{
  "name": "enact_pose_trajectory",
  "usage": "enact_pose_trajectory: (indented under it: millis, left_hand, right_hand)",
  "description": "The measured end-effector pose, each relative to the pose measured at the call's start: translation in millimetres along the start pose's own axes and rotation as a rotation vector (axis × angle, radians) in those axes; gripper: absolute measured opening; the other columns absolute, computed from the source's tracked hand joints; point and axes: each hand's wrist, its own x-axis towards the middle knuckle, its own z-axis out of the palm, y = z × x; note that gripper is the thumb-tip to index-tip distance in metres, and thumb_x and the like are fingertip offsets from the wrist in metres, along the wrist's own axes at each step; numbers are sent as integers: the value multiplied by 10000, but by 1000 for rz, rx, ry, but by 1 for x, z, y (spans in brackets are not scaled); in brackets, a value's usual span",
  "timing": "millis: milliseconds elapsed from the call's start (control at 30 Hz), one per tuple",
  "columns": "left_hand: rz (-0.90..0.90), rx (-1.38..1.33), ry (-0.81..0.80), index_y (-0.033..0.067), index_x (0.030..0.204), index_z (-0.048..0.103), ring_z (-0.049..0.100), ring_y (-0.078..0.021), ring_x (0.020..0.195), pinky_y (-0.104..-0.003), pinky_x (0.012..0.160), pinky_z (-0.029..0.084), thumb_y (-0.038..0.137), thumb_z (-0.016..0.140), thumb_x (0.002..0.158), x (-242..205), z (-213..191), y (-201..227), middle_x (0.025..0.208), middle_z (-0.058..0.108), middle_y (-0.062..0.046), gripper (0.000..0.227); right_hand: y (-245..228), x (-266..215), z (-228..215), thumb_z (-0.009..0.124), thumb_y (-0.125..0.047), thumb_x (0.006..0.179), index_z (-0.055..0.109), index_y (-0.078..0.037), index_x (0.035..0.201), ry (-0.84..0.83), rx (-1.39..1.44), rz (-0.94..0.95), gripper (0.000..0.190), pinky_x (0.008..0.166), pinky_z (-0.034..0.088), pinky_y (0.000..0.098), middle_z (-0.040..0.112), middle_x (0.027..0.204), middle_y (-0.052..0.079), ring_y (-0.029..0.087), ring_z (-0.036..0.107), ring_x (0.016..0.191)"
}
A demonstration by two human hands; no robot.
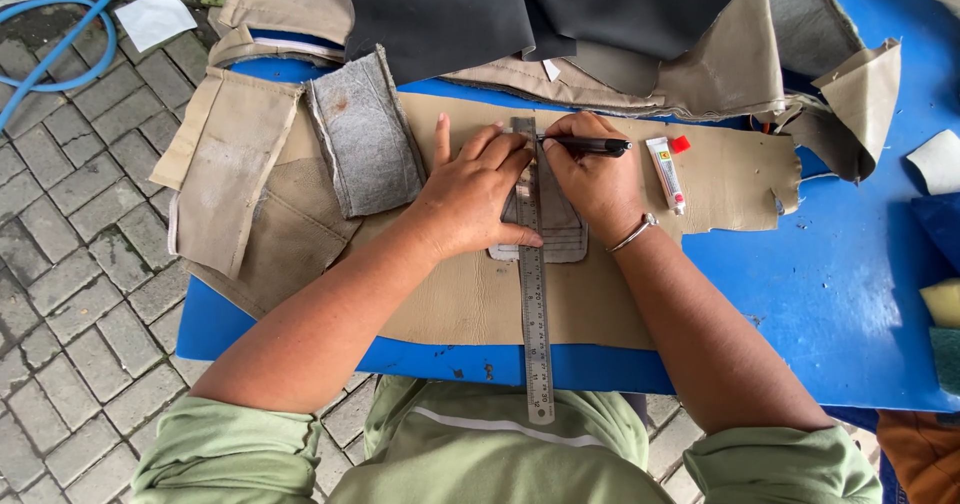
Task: Marking and cutting a pattern on a piece of leather using a ruler and marker
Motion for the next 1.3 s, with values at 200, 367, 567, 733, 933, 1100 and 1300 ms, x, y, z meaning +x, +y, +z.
enact_pose_trajectory:
  millis: [200, 367, 567, 733, 933, 1100, 1300]
  left_hand:
    - [1, 33, -1, 87, 1425, 545, 349, -324, 1455, -781, 1150, -37, 865, 662, 750, -1, 0, 3, 1465, 508, -118, 1036]
    - [-9, 44, -17, 87, 1425, 547, 342, -323, 1463, -785, 1144, -49, 882, 644, 750, 0, -2, 4, 1475, 515, -118, 1047]
    - [-26, 16, -24, 88, 1432, 543, 335, -334, 1465, -800, 1137, -46, 839, 710, 731, 0, -3, 5, 1483, 512, -106, 1041]
    - [-41, -17, -36, 92, 1437, 535, 318, -347, 1474, -802, 1144, -39, 808, 740, 732, 0, -3, 5, 1509, 485, -90, 1025]
    - [-42, -31, -60, 102, 1452, 516, 310, -363, 1481, -803, 1144, -56, 741, 783, 743, 2, -3, 5, 1522, 471, -92, 991]
    - [-40, -5, -63, 102, 1474, 495, 275, -360, 1493, -804, 1146, -60, 700, 779, 763, 1, -4, 5, 1539, 436, -83, 972]
    - [-45, 2, -69, 100, 1480, 486, 280, -350, 1493, -800, 1147, -49, 443, 788, 839, -5, -22, 13, 1532, 438, -75, 787]
  right_hand:
    - [-3, -1, 1, 787, -121, 866, 737, -141, 952, 10, -20, -13, 102, 759, 563, 452, 694, 875, 147, 435, 710, 917]
    - [-12, -3, -3, 790, -112, 857, 732, -132, 953, -7, -24, -6, 113, 759, 563, 472, 686, 871, 168, 450, 704, 917]
    - [-12, -12, -9, 764, -138, 845, 728, -195, 904, -70, 1, 26, 90, 703, 551, 419, 675, 818, 96, 368, 718, 848]
    - [-20, -19, -19, 746, -116, 828, 739, -195, 884, -140, 14, 62, 97, 637, 529, 369, 670, 774, 84, 308, 716, 760]
    - [-26, -34, -26, 750, -123, 807, 731, -182, 887, -189, -10, 98, 101, 588, 516, 381, 670, 754, 103, 320, 709, 723]
    - [-40, -47, -30, 731, -132, 811, 726, -165, 899, -225, -5, 152, 94, 588, 510, 398, 676, 760, 108, 311, 698, 712]
    - [-48, -57, -35, 719, -101, 820, 726, -127, 913, -244, 32, 174, 97, 594, 510, 402, 676, 759, 136, 318, 696, 711]
